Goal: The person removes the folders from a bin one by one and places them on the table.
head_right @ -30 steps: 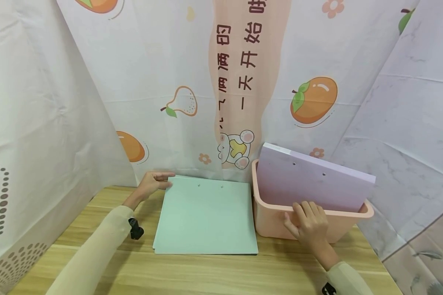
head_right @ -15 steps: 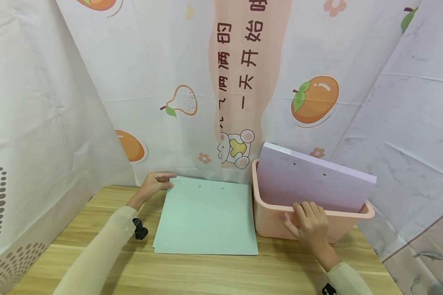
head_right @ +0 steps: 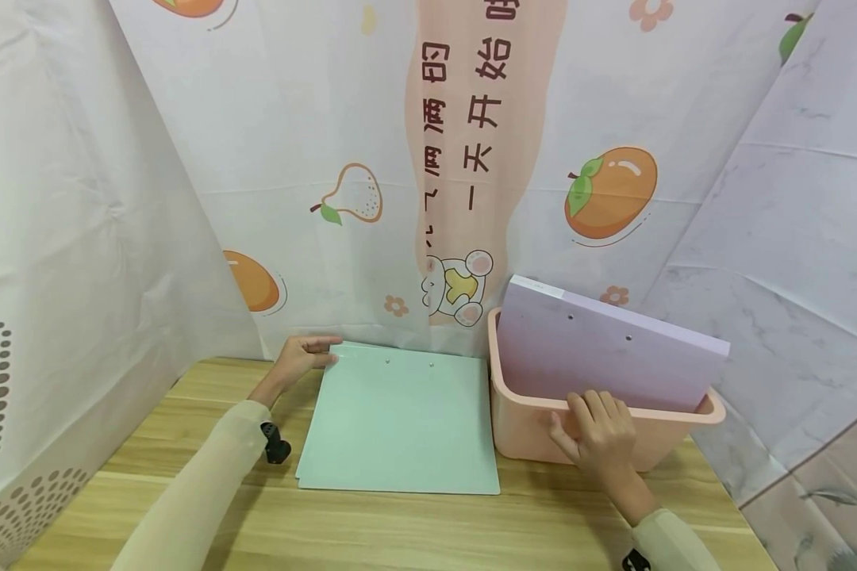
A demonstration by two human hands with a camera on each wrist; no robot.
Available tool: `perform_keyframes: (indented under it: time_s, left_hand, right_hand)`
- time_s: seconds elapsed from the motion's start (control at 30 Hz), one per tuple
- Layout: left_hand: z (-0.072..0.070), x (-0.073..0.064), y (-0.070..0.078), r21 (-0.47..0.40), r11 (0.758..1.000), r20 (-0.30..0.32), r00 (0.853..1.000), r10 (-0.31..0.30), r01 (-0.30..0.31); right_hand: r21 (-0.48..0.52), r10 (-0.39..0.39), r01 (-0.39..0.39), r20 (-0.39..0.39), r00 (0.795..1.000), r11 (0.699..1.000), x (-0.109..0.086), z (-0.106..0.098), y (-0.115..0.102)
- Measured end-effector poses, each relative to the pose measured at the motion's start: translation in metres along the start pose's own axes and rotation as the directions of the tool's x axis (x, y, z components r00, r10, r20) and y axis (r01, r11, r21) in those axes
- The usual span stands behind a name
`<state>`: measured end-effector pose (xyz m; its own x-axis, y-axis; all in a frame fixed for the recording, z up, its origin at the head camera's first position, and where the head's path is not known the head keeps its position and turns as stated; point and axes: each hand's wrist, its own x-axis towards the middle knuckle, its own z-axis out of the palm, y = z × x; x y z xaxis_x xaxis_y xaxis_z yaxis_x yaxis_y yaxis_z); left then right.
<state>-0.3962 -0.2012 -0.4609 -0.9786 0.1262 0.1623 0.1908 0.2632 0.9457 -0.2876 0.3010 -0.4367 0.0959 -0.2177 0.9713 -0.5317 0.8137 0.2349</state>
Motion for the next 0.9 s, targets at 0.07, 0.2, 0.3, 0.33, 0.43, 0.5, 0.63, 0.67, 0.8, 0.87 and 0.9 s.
perform_keyframes:
  time_s: [0.07,0.2,0.3,0.33,0.43,0.5,0.63,0.67,0.8,0.87,0.9]
  left_hand:
    - [0.000,0.000,-0.001,0.003,1.000,-0.003,1.000,0.008,-0.008]
    - [0.000,0.001,-0.003,-0.002,1.000,-0.011,1.000,0.026,-0.026]
    - [0.001,-0.001,-0.002,-0.025,1.000,-0.016,1.000,0.016,-0.016]
    - [0.001,-0.001,-0.002,-0.028,1.000,-0.017,1.000,0.014,-0.014]
    - [0.000,-0.002,-0.003,-0.033,0.999,-0.015,1.000,0.009,-0.010]
    - [-0.001,-0.002,-0.005,-0.031,0.999,-0.015,1.000,0.012,-0.013]
    - [-0.001,-0.001,-0.008,-0.025,1.000,-0.009,1.000,0.013,-0.014]
    - [-0.002,-0.001,-0.009,-0.023,1.000,-0.006,1.000,0.011,-0.011]
    - [-0.002,-0.002,-0.010,-0.016,1.000,0.015,1.000,-0.004,0.004]
    - [-0.003,-0.002,-0.011,-0.016,1.000,0.029,0.999,-0.013,0.013]
    - [-0.003,-0.003,-0.011,-0.014,1.000,0.035,0.999,-0.015,0.016]
  right_hand:
    - [0.000,0.001,-0.001,-0.003,1.000,1.000,0.000,0.000,0.000]
    - [-0.005,-0.002,0.002,-0.001,1.000,1.000,0.000,0.000,0.000]
    - [-0.007,-0.003,0.003,0.000,1.000,1.000,-0.001,0.000,0.001]
    - [-0.007,-0.002,0.002,0.001,1.000,1.000,-0.001,0.000,0.001]
    - [-0.004,-0.002,0.002,-0.001,1.000,1.000,0.000,0.000,0.001]
    - [-0.004,-0.003,0.003,-0.002,1.000,1.000,0.000,0.000,0.000]
    - [-0.004,-0.004,0.004,0.001,1.000,1.000,0.000,0.001,0.001]
    - [-0.005,-0.003,0.003,0.003,1.000,1.000,0.000,0.000,0.001]
    - [-0.011,0.000,0.000,0.009,1.000,1.000,-0.002,0.000,0.002]
    - [-0.012,0.001,0.000,0.010,1.000,1.000,-0.002,0.000,0.002]
    - [-0.011,0.001,-0.001,0.009,1.000,1.000,-0.002,0.000,0.002]
